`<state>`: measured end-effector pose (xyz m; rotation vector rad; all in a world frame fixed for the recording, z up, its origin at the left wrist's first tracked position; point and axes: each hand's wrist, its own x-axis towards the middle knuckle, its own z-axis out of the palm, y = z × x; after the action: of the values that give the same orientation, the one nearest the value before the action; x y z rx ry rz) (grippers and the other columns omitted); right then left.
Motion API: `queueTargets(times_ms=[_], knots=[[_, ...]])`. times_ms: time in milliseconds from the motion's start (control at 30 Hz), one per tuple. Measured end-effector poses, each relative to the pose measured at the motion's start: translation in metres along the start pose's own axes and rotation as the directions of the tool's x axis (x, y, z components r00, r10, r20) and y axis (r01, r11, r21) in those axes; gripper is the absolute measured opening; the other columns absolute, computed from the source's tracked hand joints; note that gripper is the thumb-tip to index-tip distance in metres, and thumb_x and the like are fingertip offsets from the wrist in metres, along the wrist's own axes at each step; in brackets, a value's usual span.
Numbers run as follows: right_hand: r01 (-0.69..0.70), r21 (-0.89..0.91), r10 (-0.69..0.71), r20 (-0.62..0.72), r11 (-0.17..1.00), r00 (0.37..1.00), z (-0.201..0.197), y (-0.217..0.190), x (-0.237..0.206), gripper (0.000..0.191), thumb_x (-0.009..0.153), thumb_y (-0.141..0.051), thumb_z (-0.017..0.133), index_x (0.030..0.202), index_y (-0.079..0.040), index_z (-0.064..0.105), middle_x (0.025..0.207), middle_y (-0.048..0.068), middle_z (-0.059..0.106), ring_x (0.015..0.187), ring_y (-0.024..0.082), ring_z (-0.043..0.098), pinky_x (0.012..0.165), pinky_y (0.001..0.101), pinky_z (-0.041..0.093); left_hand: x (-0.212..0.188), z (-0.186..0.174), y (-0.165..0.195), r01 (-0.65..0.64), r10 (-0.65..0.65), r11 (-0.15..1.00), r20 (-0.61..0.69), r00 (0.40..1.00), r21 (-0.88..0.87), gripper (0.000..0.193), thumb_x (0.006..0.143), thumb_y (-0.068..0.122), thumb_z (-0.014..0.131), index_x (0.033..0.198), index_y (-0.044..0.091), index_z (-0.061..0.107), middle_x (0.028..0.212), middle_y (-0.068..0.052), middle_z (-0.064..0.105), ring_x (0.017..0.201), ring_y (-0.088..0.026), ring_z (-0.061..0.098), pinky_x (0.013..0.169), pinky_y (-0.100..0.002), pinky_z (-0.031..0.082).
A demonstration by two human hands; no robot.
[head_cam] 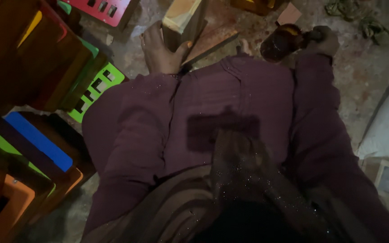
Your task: The person is sitting on the floor and painting small wooden blocks with a brush. They repeatedly dip the brush into a container of paint and apply it to the blocks, turning them over to cover all sides.
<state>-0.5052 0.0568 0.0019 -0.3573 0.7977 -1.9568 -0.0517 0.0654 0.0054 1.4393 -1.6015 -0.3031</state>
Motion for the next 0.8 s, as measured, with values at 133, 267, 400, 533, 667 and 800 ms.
queueTargets(times_ms=[133,267,400,533,667,800], knots=[[0.307,-0.918,-0.141,0.279,0.251,0.950,-0.025,-0.013,-0.013,0.022,0.095,-0.006,0.072,0.116,0.000,0.068,0.111,0.013,0.076,0.099,0.025,0.075,0.086,0.0393,0.064,0.001,0.000,0.000,0.042,-0.043,0.999,0.025,0.999,0.021,0.086,0.075,0.036,0.098,0.137,0.003,0.049,0.129,-0.017,0.056,0.125,-0.036,0.052,0.110,-0.048,0.040],[0.177,-0.941,-0.118,0.218,-0.290,0.969,-0.043,-0.025,-0.035,0.026,0.095,-0.009,0.069,0.120,0.000,0.069,0.114,0.017,0.072,0.100,0.029,0.072,0.084,0.0404,0.059,0.000,0.002,-0.001,0.050,-0.050,0.998,0.009,0.999,0.042,0.086,0.074,0.037,0.098,0.136,0.003,0.050,0.127,-0.017,0.056,0.122,-0.037,0.052,0.105,-0.049,0.044],[-0.014,-0.840,-0.062,0.023,-0.542,0.998,-0.042,-0.027,-0.048,0.030,0.096,-0.015,0.068,0.123,-0.001,0.069,0.114,0.019,0.071,0.100,0.031,0.070,0.083,0.0417,0.056,-0.003,0.001,-0.002,0.044,-0.044,0.999,-0.010,0.999,0.003,0.084,0.073,0.037,0.097,0.136,0.004,0.052,0.129,-0.017,0.057,0.122,-0.037,0.054,0.104,-0.048,0.046],[-0.066,-0.780,-0.031,-0.060,-0.623,0.998,-0.039,-0.024,-0.045,0.034,0.098,-0.021,0.068,0.125,-0.002,0.068,0.115,0.021,0.070,0.100,0.033,0.069,0.082,0.0429,0.053,-0.001,-0.001,0.000,0.086,-0.086,0.996,0.018,0.996,0.012,0.084,0.074,0.038,0.097,0.135,0.003,0.052,0.126,-0.017,0.058,0.121,-0.037,0.055,0.102,-0.049,0.046],[0.041,-0.888,-0.131,0.113,-0.459,0.985,-0.055,-0.020,-0.040,0.036,0.097,-0.022,0.068,0.129,-0.004,0.068,0.116,0.020,0.070,0.099,0.032,0.067,0.080,0.0415,0.052,0.002,0.001,0.003,0.082,-0.083,0.996,0.023,0.996,0.043,0.077,0.073,0.036,0.096,0.129,0.003,0.055,0.119,-0.018,0.061,0.117,-0.038,0.054,0.100,-0.051,0.045],[0.008,-0.994,-0.127,0.021,-0.107,0.992,-0.071,-0.016,-0.037,0.034,0.107,-0.021,0.062,0.136,-0.004,0.064,0.117,0.011,0.071,0.096,0.020,0.067,0.080,0.0351,0.054,-0.001,0.003,0.002,0.204,-0.201,0.975,0.038,0.979,-0.083,0.070,0.076,0.034,0.093,0.128,0.003,0.057,0.116,-0.018,0.064,0.114,-0.037,0.060,0.096,-0.048,0.050]])
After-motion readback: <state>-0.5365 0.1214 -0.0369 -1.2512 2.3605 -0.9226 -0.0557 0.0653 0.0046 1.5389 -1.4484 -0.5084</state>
